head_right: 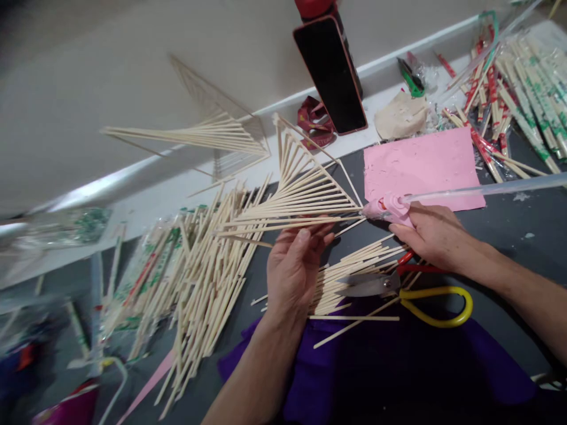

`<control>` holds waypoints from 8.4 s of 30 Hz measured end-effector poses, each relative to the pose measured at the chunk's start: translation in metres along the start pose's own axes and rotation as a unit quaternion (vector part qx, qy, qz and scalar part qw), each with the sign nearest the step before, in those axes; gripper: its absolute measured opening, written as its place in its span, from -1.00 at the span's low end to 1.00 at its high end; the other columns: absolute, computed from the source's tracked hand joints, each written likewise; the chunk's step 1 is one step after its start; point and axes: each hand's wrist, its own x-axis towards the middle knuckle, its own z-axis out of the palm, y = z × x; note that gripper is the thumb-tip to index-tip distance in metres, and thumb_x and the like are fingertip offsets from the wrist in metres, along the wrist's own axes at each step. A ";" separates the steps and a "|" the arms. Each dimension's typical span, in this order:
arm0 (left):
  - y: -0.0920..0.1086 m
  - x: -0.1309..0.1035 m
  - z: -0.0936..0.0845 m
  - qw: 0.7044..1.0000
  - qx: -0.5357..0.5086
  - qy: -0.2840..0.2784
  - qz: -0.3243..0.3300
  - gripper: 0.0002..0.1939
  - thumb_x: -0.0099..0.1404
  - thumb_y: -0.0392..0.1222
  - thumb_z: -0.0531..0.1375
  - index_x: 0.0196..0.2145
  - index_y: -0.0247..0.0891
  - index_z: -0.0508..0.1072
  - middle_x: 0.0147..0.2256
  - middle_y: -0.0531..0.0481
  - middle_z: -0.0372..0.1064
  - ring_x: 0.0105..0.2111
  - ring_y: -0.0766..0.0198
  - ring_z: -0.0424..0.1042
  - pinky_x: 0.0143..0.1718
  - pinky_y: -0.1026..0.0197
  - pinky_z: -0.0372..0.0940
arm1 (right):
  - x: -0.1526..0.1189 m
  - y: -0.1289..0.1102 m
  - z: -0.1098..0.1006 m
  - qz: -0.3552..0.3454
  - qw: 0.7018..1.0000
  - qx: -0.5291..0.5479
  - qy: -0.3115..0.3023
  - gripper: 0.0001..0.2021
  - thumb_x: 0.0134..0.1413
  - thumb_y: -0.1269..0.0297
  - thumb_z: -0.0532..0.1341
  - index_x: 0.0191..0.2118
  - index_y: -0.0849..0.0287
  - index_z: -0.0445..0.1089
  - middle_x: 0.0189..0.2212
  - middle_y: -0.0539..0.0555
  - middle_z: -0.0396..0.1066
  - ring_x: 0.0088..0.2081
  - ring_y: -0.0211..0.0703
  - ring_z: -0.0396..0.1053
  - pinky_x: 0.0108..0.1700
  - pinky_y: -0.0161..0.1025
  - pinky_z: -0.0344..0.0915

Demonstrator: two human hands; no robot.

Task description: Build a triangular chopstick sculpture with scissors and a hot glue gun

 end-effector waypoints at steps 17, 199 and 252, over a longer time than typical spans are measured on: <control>0.000 0.001 -0.001 1.000 0.000 -0.015 0.000 -0.63 0.00 -0.03 0.47 -0.29 -0.23 0.51 -0.26 -0.04 0.60 -0.24 0.23 0.59 -0.24 0.27 0.47 | 0.001 0.000 0.003 -0.024 0.999 -0.017 0.013 -0.66 0.20 0.13 0.01 -0.44 0.06 0.46 -0.63 0.01 0.31 -0.53 -0.17 0.26 -0.44 -0.26 0.13; -0.004 -0.003 -0.002 0.998 0.050 -0.009 0.025 -0.62 0.01 0.01 0.46 -0.27 -0.21 0.53 -0.24 -0.05 0.59 -0.19 0.17 0.58 -0.24 0.26 0.46 | 0.051 -0.023 0.042 -0.109 0.988 -0.107 -0.017 -0.70 0.25 0.32 0.04 -0.22 0.23 0.54 -0.26 0.19 0.53 -0.29 -0.10 0.44 -0.40 -0.22 0.02; -0.003 -0.003 0.001 0.999 0.015 -0.013 0.032 -0.65 -0.02 -0.02 0.48 -0.29 -0.20 0.57 -0.28 -0.02 0.59 -0.20 0.18 0.59 -0.30 0.28 0.48 | 0.065 -0.030 0.038 0.066 0.998 0.008 -0.023 -0.83 0.08 0.31 0.19 -0.35 0.15 0.54 -0.35 0.04 0.57 -0.31 -0.14 0.42 -0.38 -0.26 0.01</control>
